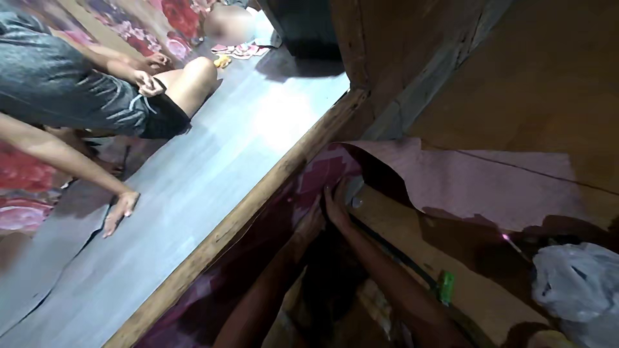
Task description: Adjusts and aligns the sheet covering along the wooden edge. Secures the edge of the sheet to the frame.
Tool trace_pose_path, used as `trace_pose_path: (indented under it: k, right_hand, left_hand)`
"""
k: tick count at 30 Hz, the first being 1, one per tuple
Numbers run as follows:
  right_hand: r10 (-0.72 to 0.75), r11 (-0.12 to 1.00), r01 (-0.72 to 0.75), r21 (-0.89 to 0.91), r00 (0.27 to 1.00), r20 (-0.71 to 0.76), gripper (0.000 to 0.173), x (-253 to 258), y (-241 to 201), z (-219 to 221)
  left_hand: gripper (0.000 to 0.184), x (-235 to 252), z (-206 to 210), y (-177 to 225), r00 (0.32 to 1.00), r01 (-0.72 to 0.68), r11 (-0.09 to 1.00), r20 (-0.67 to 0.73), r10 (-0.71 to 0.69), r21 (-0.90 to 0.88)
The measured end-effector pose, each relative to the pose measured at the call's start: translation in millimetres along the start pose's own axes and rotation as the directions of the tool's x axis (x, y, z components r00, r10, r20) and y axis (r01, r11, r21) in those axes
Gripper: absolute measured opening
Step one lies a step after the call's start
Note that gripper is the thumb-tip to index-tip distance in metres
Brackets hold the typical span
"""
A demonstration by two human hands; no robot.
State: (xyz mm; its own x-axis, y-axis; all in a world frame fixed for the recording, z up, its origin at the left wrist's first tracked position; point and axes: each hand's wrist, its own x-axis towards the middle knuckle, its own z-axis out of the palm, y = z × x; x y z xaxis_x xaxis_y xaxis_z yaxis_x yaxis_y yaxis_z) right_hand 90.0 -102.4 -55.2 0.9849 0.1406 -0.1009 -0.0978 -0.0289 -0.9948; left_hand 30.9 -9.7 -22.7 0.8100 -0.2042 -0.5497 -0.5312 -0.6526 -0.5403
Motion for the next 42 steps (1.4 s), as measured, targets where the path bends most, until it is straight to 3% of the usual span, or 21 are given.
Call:
trace_pose_path:
  k: [13, 19, 23, 28, 33, 42]
  right_hand:
    - [0.098, 0.994, -0.098, 0.038, 0.995, -0.009, 0.082, 13, -17, -10]
    - [0.131, 0.99, -0.131, 0.051, 0.991, 0.008, 0.085, 18, -21, -14]
    - [0.179, 0.982, -0.179, 0.06, 0.984, 0.006, 0.089, 22, -28, -18]
    - [0.18, 0.979, -0.179, 0.092, 0.984, -0.005, 0.091, 29, -49, -28]
    - [0.223, 0.968, -0.219, 0.123, 0.975, -0.019, 0.094, 39, -65, -33]
    - [0.263, 0.957, -0.259, 0.128, 0.965, -0.014, 0.098, 38, -74, -30]
  left_hand:
    - [0.047, 1, -3, 0, 0.998, -0.028, 0.996, 0.056, 0.023, 0.087]
    - [0.047, 1, -4, -2, 0.997, -0.049, 0.998, 0.061, 0.047, 0.03]
    - [0.049, -1, -5, -2, 0.997, -0.062, 0.989, 0.051, 0.056, 0.136]
    - [0.049, -2, -3, -3, 0.998, -0.057, 0.998, -0.004, 0.057, -0.038]
    - [0.048, -2, -4, -2, 0.998, -0.064, 0.996, -0.002, 0.064, 0.066]
    - [0.048, -3, -6, -1, 0.997, -0.061, 0.993, 0.045, 0.057, 0.097]
